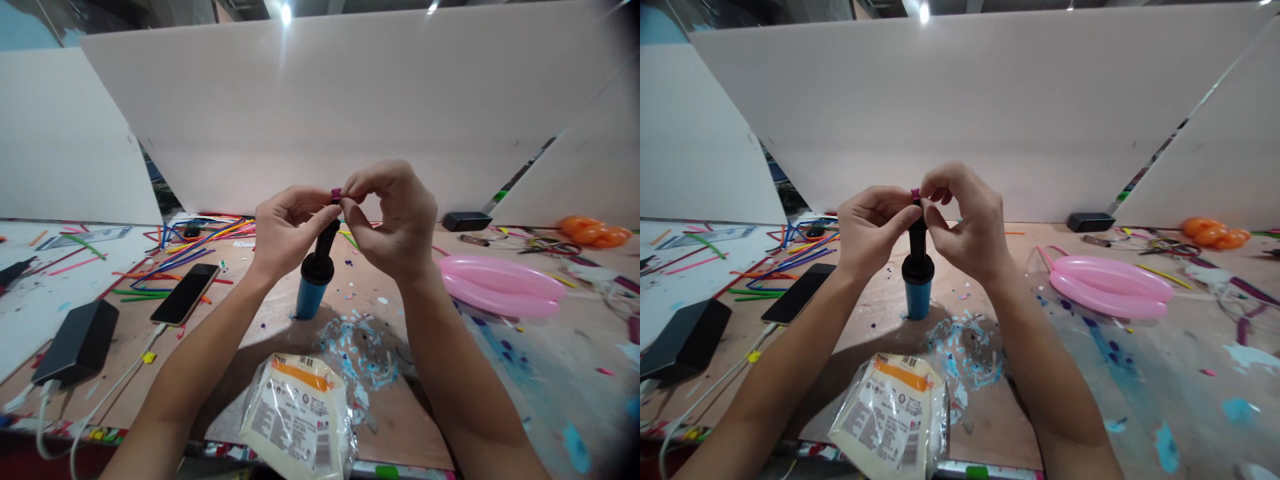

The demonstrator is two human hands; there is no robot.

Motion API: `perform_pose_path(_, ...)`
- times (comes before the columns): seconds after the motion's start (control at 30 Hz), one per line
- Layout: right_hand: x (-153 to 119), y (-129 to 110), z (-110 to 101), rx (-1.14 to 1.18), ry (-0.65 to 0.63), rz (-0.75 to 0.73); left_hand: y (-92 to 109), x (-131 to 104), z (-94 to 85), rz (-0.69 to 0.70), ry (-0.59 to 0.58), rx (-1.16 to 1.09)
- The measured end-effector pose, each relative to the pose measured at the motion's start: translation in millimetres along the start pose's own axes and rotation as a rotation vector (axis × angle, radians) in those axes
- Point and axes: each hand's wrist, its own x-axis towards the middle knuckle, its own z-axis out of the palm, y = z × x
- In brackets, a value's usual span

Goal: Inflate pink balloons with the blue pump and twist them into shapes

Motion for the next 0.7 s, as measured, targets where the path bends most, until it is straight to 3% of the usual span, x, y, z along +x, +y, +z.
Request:
perform_pose_path(0.23, 6, -14, -17, -0.074, -0.111, -0.08, 10, -3, 2.1, 0.008, -0.037, 0.015)
perform_pose_path(0.4, 8, -23, -22, -0.15, -0.172, -0.059, 13, -2, -2.8, 0.041, -0.096, 0.036)
perform_pose_path(0.7, 8, -44, -17, -0.074, -0.127, -0.15, 33, -6, -22.0, 0.276, -0.192, 0.213)
